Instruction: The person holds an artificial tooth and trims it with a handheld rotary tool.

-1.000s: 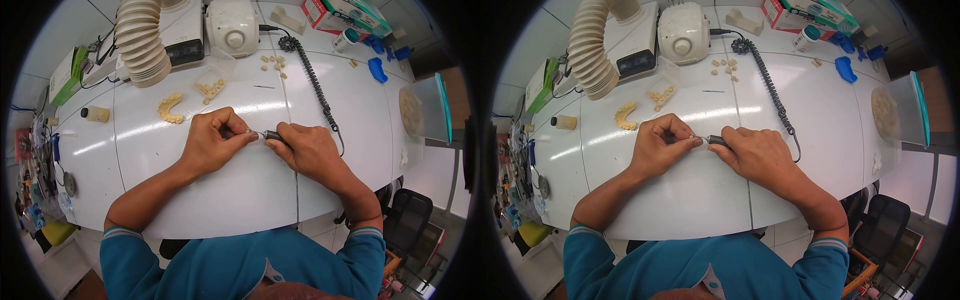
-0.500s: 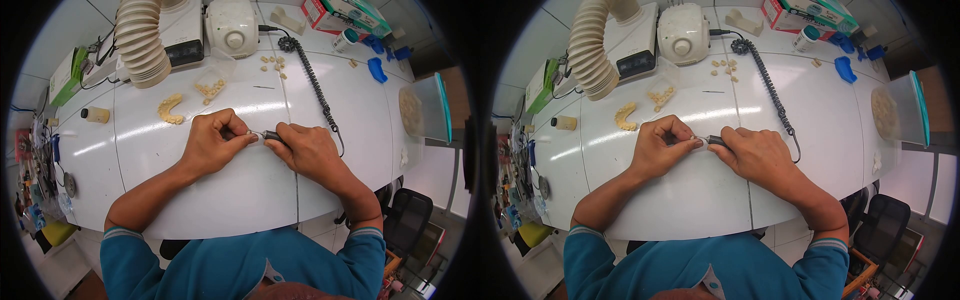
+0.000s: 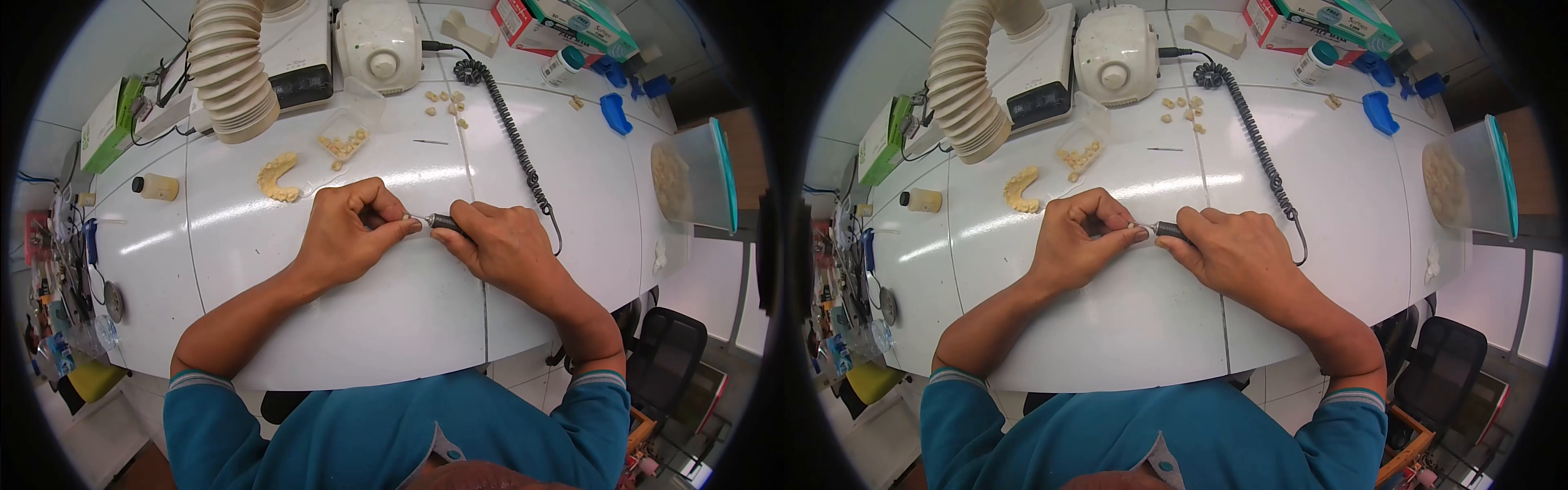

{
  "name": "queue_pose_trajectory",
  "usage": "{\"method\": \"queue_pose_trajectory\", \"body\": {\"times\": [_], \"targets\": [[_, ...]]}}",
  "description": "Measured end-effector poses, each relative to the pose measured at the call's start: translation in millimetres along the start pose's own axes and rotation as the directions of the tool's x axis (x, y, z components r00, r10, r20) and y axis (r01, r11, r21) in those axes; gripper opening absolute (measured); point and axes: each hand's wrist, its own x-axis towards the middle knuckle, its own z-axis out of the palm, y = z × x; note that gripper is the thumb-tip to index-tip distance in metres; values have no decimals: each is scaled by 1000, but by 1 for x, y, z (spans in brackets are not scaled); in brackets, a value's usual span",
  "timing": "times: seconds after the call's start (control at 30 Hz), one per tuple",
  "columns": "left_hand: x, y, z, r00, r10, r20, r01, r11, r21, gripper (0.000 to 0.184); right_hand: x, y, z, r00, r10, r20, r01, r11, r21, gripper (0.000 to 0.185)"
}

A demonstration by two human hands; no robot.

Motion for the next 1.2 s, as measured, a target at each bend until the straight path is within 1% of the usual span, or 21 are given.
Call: {"method": "queue_pose_trajectory", "body": {"times": [0.17, 0.37, 0.43, 0.53, 0.57, 0.63, 0.67, 0.77, 0.87, 0.97, 1.07, 1.17, 1.2], "targets": [[0, -3, 1, 1000, -3, -8, 3, 1000, -22, 24, 0, 1, 2, 1000, -1, -13, 1, 1000, 0, 45], [0, 3, -2, 1000, -17, 23, 17, 1000, 19, 23, 0, 1, 0, 1000, -10, -1, 10, 1000, 11, 44], [1, -6, -1, 1000, -10, 16, 11, 998, -55, 21, 0, 0, -1, 1000, -21, -9, 21, 1000, 15, 42], [3, -7, -2, 1000, -17, 4, 18, 990, -141, 20, -1, 7, 3, 982, -46, -185, 59, 996, 63, 39], [3, -5, -2, 1000, -25, 3, 26, 986, -167, 20, 0, 10, 1, 971, -26, -236, 42, 997, 60, 38], [3, -5, 1, 1000, 13, -28, -20, 968, -250, 21, 3, 19, -6, 941, 18, -339, 4, 998, 61, 37], [2, -5, 3, 999, 30, -41, -41, 956, -290, 21, 3, 23, -8, 931, 36, -364, -22, 999, 43, 36], [1, -5, 4, 998, 51, -43, -62, 940, -336, 20, 5, 37, -10, 894, 78, -441, -90, 996, -7, 36], [1, -10, 4, 997, 68, -38, -76, 948, -308, 19, 7, 41, -6, 863, 95, -496, -134, 990, -44, 37], [1, -13, 2, 992, 116, -52, -125, 966, -226, 19, 9, 43, -2, 854, 107, -510, -153, 987, -49, 39], [1, -17, 3, 989, 127, -78, -144, 954, -262, 17, 11, 42, 1, 849, 138, -509, -191, 980, -53, 41], [-1, -15, 6, 979, 169, -115, -195, 938, -285, 17, 12, 43, 2, 844, 129, -521, -186, 981, -59, 43], [-1, -15, 5, 980, 164, -110, -187, 947, -261, 16, 12, 44, 3, 841, 129, -525, -189, 980, -61, 43]]}}
